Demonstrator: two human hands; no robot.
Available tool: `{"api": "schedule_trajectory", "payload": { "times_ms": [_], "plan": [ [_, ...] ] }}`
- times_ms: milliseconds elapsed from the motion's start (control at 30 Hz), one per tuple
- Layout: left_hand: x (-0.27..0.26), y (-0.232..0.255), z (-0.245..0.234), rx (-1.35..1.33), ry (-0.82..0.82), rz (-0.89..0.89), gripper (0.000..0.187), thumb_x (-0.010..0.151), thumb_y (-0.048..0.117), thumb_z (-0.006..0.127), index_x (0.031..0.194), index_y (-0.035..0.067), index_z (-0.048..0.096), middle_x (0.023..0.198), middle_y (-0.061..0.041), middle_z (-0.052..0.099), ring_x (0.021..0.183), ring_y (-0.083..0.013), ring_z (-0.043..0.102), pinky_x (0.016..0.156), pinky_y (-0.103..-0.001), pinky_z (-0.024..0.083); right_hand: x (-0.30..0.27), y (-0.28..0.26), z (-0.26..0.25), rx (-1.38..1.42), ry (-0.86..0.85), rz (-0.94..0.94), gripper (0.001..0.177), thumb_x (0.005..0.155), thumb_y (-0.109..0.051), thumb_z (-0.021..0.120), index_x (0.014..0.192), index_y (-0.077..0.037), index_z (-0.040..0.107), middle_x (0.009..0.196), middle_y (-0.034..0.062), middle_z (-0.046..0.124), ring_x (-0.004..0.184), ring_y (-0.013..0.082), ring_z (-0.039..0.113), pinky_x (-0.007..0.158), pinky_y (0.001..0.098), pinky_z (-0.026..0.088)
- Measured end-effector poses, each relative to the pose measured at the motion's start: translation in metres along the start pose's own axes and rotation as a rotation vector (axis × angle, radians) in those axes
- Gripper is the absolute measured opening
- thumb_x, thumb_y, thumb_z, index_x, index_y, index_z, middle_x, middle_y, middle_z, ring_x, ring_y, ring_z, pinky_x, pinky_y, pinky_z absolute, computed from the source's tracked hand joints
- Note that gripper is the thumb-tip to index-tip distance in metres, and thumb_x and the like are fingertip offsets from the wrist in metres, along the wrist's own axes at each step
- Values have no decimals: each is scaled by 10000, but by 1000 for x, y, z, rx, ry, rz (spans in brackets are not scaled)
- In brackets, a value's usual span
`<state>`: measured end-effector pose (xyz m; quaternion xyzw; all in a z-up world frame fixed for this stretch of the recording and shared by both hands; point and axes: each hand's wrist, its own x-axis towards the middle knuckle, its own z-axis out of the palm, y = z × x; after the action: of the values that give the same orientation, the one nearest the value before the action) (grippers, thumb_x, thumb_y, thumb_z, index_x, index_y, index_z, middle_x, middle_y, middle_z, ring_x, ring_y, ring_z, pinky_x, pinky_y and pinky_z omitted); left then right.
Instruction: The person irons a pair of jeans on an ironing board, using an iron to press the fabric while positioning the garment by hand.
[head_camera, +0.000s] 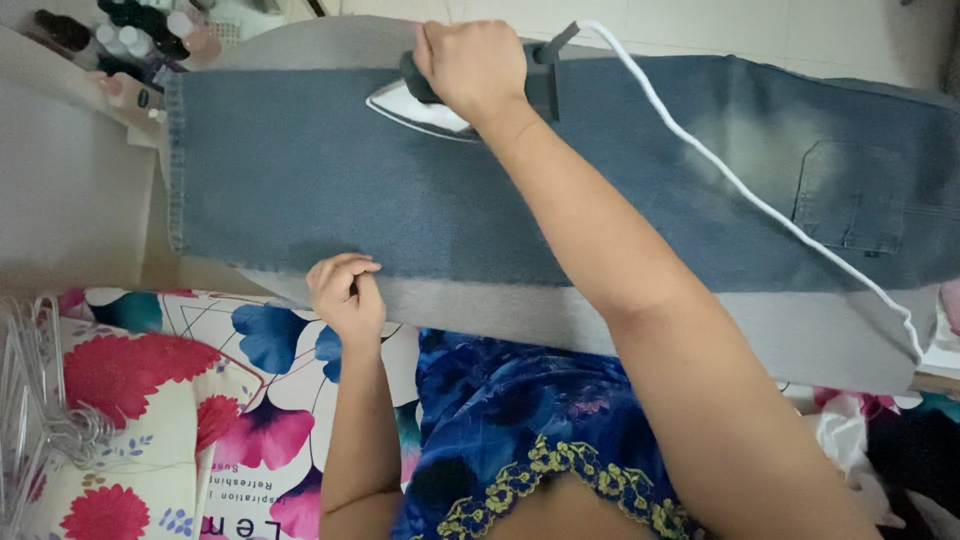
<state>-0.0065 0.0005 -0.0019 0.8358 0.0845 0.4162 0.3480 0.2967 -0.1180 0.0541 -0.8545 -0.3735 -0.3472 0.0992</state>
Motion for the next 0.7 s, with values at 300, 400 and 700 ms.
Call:
{"api": "schedule_trajectory", "payload": {
  "times_ms": [300, 400, 700],
  "plan": [
    [4, 3, -1, -17, -24, 6, 285, 775, -150, 538, 736, 80, 703, 789, -78, 689, 791, -238, 690, 801, -389, 503, -51, 12, -56, 129, -402, 196, 505, 1045, -343, 457, 597, -169, 612, 447, 16, 544, 380, 305, 528, 336, 435, 362],
    [-4, -5, 1, 24, -13, -10, 264, 789, -124, 566, 756, 96, 710, 821, -47, 709, 842, -216, 688, 902, -407, 475, -85, 22, -86, 92, -354, 233, 492, 1022, -341, 507, 561, -179, 561, 450, 46, 542, 387, 350, 531, 359, 453, 399],
    [-3, -8, 3, -71, -25, -109, 376, 826, -195, 528, 732, 118, 713, 814, -63, 683, 656, -183, 533, 735, -307, 427, -181, 82, -208, -49, -507, 298, 438, 1035, -395, 524, 685, -178, 674, 546, 85, 650, 573, 320, 697, 549, 459, 551]
  ]
}}
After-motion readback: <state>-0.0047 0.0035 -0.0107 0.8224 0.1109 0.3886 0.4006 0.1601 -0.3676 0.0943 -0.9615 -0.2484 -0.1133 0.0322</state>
